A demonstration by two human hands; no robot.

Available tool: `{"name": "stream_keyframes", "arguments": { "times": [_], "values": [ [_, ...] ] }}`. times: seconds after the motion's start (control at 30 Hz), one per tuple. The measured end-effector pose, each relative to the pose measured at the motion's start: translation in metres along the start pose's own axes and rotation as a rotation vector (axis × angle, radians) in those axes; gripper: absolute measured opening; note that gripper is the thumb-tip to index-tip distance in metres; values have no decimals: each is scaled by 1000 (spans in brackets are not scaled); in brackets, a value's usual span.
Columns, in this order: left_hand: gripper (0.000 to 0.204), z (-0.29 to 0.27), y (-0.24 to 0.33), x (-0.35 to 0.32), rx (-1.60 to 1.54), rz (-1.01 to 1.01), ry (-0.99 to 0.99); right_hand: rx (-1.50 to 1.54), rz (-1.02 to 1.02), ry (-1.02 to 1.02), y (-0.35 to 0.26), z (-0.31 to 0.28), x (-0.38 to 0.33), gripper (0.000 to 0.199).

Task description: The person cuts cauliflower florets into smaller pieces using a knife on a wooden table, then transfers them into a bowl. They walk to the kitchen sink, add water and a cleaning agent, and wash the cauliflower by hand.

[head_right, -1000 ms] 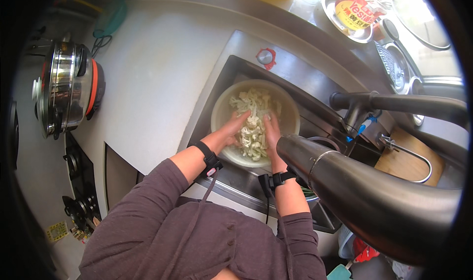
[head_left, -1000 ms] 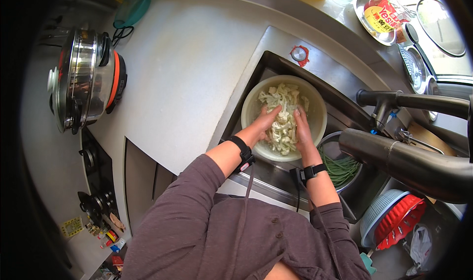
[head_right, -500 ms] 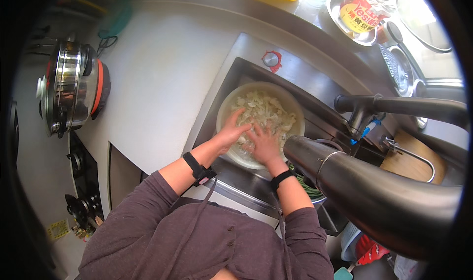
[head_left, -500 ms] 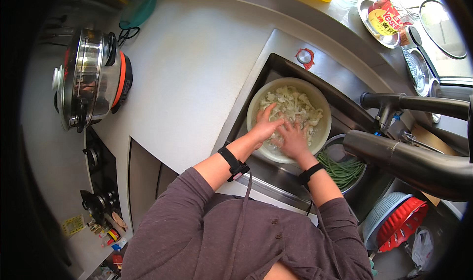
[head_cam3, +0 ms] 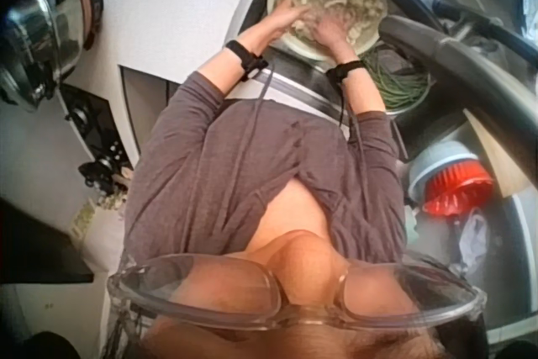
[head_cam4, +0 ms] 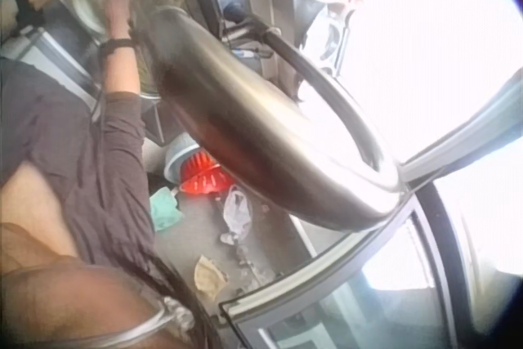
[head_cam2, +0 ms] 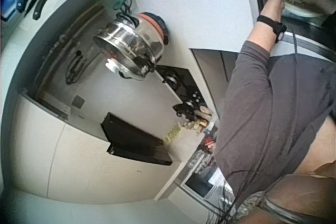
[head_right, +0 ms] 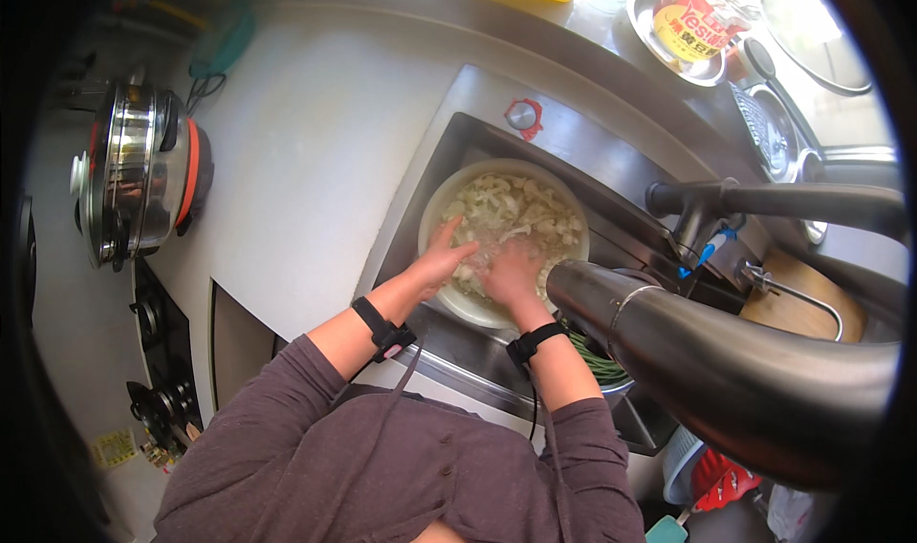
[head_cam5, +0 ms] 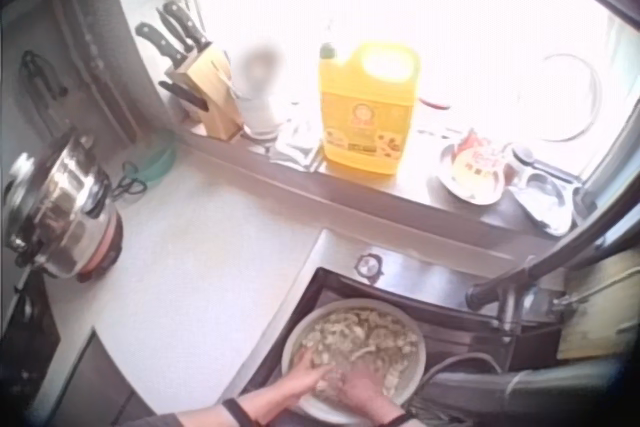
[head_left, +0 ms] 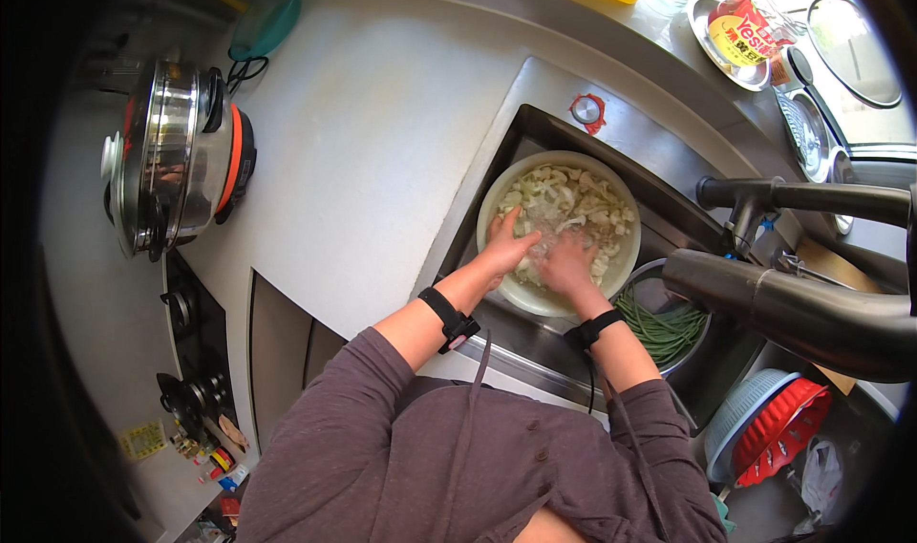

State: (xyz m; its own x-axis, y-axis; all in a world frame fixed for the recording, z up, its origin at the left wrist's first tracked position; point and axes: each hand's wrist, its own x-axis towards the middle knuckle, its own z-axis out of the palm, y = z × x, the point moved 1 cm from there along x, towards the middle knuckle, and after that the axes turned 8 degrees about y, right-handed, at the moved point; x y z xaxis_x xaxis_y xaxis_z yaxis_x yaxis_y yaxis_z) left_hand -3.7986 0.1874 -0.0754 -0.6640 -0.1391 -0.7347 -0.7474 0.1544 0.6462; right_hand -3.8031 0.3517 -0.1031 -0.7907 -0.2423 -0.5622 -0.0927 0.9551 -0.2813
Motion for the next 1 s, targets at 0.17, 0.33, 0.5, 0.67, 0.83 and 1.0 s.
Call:
{"name": "stream_keyframes", "arguments": {
  "times": [0.17,0.33,0.5,0.67,0.83,1.0],
  "values": [
    [77,2,-3,2,34,-18,9,-128,-98,98,3,7,1,61],
    [77,1,-2,4,76,20,-6,-43,-208,53,6,6,0,49],
    [76,6,5,0,142,136,108,302,-318,243,22,-21,-14,39],
    [69,10,19,30,139,316,100,499,-155,844,32,-41,-15,38],
    [75,32,29,68,-133,115,-65,749,45,580,33,-16,28,56],
    [75,39,43,61,-164,-36,-171,1321,175,361,28,5,28,52]
  ]
}}
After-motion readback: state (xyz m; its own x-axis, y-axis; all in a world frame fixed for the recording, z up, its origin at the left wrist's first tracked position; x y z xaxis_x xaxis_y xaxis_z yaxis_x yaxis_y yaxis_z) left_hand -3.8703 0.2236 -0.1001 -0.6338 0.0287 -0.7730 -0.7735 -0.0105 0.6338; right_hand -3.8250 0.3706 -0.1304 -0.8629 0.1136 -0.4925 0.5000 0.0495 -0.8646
